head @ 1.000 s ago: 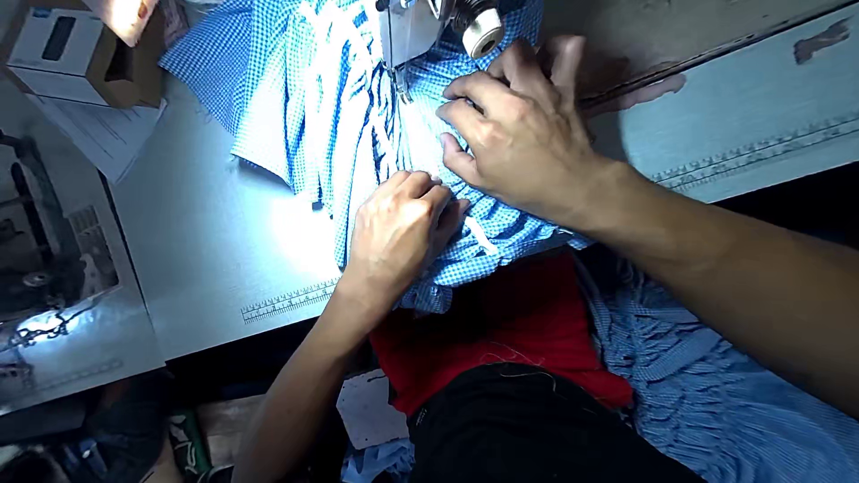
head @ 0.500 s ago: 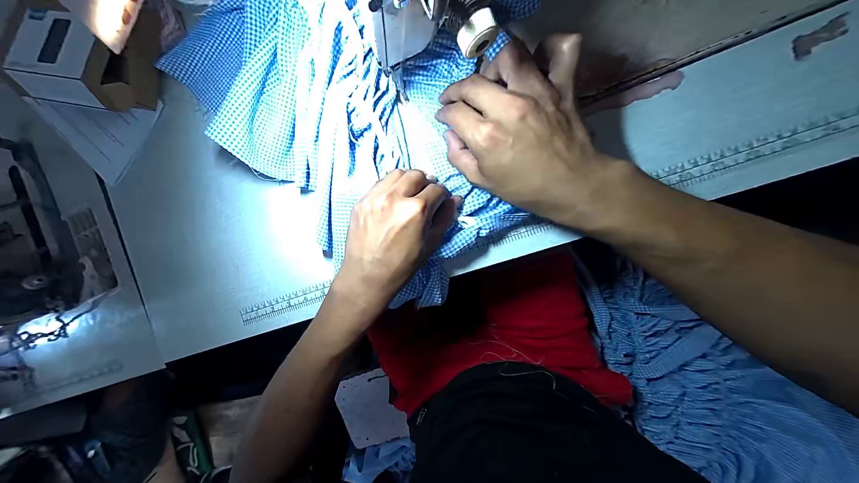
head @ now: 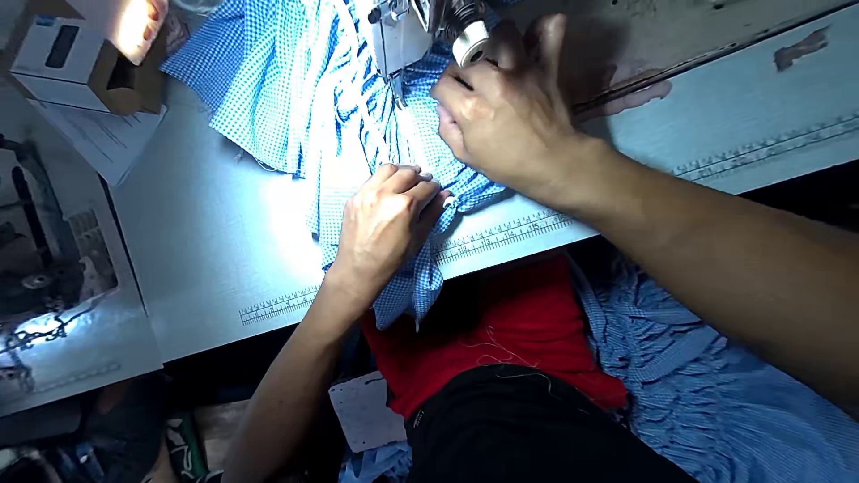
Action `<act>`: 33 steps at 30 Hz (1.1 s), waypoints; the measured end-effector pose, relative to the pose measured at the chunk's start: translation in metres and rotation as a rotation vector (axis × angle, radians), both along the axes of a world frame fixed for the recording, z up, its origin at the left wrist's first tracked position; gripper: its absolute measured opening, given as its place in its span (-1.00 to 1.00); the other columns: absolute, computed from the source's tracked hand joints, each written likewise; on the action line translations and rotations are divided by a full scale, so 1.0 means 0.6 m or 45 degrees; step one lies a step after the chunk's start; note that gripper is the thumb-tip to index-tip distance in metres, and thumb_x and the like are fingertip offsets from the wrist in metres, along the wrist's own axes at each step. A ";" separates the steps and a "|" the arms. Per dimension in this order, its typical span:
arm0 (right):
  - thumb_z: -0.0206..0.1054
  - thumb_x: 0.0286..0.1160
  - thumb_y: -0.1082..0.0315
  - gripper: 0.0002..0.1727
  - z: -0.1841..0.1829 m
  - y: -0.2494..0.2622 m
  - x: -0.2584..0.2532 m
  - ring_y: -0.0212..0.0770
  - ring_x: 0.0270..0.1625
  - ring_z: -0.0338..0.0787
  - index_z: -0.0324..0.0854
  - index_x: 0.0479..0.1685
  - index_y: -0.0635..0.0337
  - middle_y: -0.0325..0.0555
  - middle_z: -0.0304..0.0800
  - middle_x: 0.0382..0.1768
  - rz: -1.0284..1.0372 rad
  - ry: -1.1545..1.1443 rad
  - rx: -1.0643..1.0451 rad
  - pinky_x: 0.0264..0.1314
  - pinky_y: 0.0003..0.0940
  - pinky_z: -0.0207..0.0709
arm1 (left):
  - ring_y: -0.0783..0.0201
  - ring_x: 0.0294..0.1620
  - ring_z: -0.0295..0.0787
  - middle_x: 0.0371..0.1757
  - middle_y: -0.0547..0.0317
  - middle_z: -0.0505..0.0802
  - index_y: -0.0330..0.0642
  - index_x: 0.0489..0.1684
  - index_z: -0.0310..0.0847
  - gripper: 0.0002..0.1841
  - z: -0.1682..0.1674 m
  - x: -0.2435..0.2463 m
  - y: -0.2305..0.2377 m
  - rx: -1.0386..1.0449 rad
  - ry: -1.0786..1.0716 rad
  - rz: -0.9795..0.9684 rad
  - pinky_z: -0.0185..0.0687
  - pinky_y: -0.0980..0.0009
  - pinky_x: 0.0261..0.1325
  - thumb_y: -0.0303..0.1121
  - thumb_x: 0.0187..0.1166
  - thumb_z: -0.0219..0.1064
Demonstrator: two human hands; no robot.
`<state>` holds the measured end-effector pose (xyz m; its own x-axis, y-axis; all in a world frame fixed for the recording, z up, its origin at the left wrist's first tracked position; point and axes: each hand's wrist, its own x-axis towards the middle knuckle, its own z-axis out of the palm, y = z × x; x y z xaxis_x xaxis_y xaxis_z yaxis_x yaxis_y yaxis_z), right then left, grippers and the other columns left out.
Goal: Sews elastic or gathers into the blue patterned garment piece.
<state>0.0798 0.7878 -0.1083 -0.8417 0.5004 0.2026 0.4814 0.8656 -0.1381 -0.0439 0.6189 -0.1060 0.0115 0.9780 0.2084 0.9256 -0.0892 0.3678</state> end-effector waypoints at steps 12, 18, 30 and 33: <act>0.06 0.78 0.16 -0.63 -0.016 -0.056 0.033 0.19 0.25 0.65 0.74 0.31 -0.08 0.00 0.75 0.21 -0.029 0.113 -0.095 0.15 0.10 0.46 | -0.06 0.66 0.50 0.54 -0.04 0.70 0.08 0.54 0.64 -0.48 -0.032 -0.174 0.033 0.072 0.091 -0.480 0.16 -0.19 0.76 0.08 0.76 0.10; 0.14 0.72 0.22 -0.69 -0.013 -0.059 0.034 0.21 0.23 0.67 0.76 0.18 0.02 0.02 0.76 0.19 -0.044 0.142 -0.092 0.15 0.16 0.49 | -0.08 0.56 0.57 0.53 -0.08 0.69 -0.09 0.58 0.57 -0.11 0.024 -0.093 0.042 0.036 0.118 -0.197 0.36 -0.13 0.62 0.43 0.41 0.23; 0.07 0.71 0.31 -0.60 -0.003 -0.038 0.019 0.22 0.31 0.67 0.70 0.36 0.12 0.01 0.73 0.38 0.007 0.013 -0.059 0.22 0.11 0.55 | 0.12 0.26 0.86 0.00 0.03 0.95 -0.26 -0.16 0.89 -0.82 -0.042 0.029 -0.056 0.303 -0.264 -0.137 0.69 0.24 0.45 -0.49 0.55 0.32; 0.08 0.71 0.35 -0.62 -0.001 -0.041 0.015 0.24 0.30 0.68 0.72 0.32 0.13 0.03 0.75 0.33 -0.005 0.008 -0.036 0.18 0.08 0.58 | 0.15 0.27 0.85 0.00 0.06 0.95 -0.24 -0.20 0.89 -0.87 -0.042 0.022 -0.047 0.274 -0.268 -0.151 0.69 0.27 0.45 -0.45 0.50 0.42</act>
